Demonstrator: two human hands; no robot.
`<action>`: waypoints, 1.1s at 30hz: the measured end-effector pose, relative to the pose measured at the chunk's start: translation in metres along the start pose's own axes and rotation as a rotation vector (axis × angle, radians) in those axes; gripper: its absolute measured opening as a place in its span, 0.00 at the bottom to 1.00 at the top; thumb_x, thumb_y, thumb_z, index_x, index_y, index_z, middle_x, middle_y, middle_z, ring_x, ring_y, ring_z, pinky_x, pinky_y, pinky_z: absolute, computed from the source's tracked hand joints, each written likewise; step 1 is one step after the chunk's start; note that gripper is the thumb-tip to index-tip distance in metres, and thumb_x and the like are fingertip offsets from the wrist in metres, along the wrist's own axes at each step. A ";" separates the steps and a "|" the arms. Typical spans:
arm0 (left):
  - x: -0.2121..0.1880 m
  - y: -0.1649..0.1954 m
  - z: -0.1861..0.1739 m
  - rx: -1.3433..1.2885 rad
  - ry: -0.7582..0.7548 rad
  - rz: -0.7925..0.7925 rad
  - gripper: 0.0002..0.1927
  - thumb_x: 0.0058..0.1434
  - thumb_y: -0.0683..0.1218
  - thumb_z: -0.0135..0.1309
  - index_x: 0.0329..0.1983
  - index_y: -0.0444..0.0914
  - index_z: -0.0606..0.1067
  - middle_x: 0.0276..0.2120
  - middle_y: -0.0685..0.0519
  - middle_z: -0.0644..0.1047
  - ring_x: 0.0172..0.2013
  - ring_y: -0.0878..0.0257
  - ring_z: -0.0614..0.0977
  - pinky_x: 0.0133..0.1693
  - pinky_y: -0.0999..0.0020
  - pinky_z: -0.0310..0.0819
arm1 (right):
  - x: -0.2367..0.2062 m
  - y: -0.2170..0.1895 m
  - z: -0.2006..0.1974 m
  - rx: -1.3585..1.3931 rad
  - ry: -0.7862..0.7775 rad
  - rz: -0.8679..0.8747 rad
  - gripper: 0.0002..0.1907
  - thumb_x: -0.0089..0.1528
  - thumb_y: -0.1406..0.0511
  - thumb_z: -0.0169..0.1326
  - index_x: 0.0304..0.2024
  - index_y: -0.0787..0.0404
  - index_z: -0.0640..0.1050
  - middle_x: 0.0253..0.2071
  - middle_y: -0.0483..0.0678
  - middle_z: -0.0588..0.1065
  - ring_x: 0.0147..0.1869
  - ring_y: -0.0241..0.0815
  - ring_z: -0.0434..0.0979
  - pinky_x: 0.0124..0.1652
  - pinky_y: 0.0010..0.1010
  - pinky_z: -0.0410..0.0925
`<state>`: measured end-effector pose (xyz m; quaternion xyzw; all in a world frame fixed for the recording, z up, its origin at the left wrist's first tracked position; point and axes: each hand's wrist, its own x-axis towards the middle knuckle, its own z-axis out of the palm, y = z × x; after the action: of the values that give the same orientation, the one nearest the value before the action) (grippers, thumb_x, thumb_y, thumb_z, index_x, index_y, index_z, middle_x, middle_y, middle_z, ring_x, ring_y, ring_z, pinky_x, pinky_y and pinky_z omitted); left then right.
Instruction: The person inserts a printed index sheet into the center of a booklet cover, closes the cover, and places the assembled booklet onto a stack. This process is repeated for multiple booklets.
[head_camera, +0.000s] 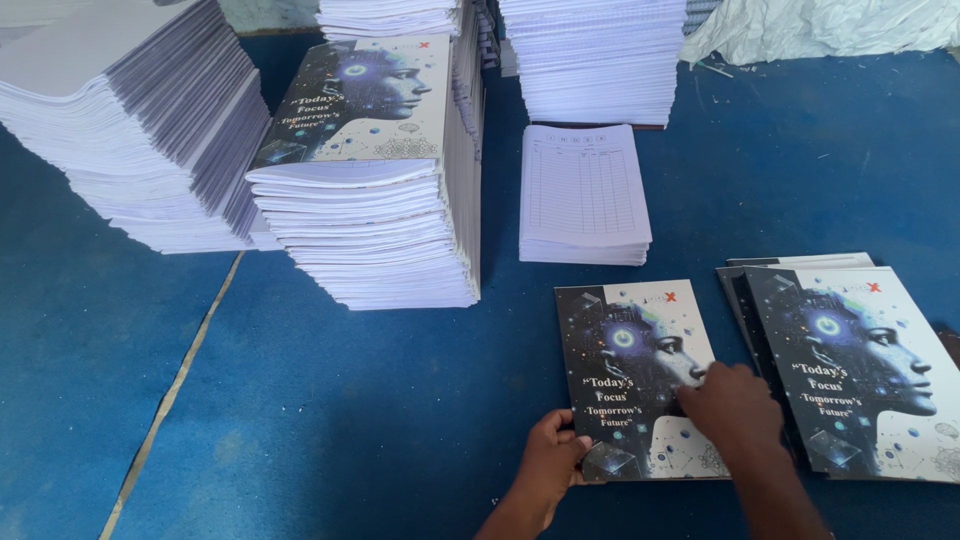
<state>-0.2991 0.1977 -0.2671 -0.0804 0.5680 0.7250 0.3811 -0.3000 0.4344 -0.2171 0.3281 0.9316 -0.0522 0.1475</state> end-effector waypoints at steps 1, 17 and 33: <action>0.000 0.000 0.000 0.000 0.001 -0.001 0.22 0.69 0.39 0.44 0.65 0.31 0.62 0.49 0.43 0.79 0.46 0.59 0.86 0.44 0.63 0.87 | 0.005 0.005 0.002 0.004 0.002 0.023 0.28 0.62 0.46 0.58 0.52 0.58 0.80 0.48 0.53 0.76 0.51 0.48 0.81 0.47 0.45 0.76; -0.003 0.008 0.002 -0.024 0.039 -0.033 0.23 0.68 0.39 0.45 0.67 0.33 0.63 0.44 0.45 0.82 0.44 0.58 0.87 0.45 0.62 0.84 | 0.005 0.007 -0.018 0.189 0.020 0.075 0.26 0.62 0.48 0.61 0.47 0.63 0.82 0.36 0.53 0.81 0.37 0.45 0.86 0.43 0.41 0.77; -0.023 0.032 0.009 0.482 0.272 0.139 0.25 0.64 0.46 0.55 0.64 0.37 0.71 0.39 0.52 0.81 0.31 0.67 0.81 0.30 0.70 0.76 | 0.003 0.024 -0.040 0.582 0.218 -0.051 0.23 0.59 0.60 0.63 0.55 0.60 0.79 0.40 0.56 0.83 0.38 0.47 0.85 0.39 0.39 0.76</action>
<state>-0.3005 0.1933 -0.2269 -0.0449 0.7739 0.5762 0.2589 -0.2972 0.4625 -0.1801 0.3365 0.8958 -0.2850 -0.0548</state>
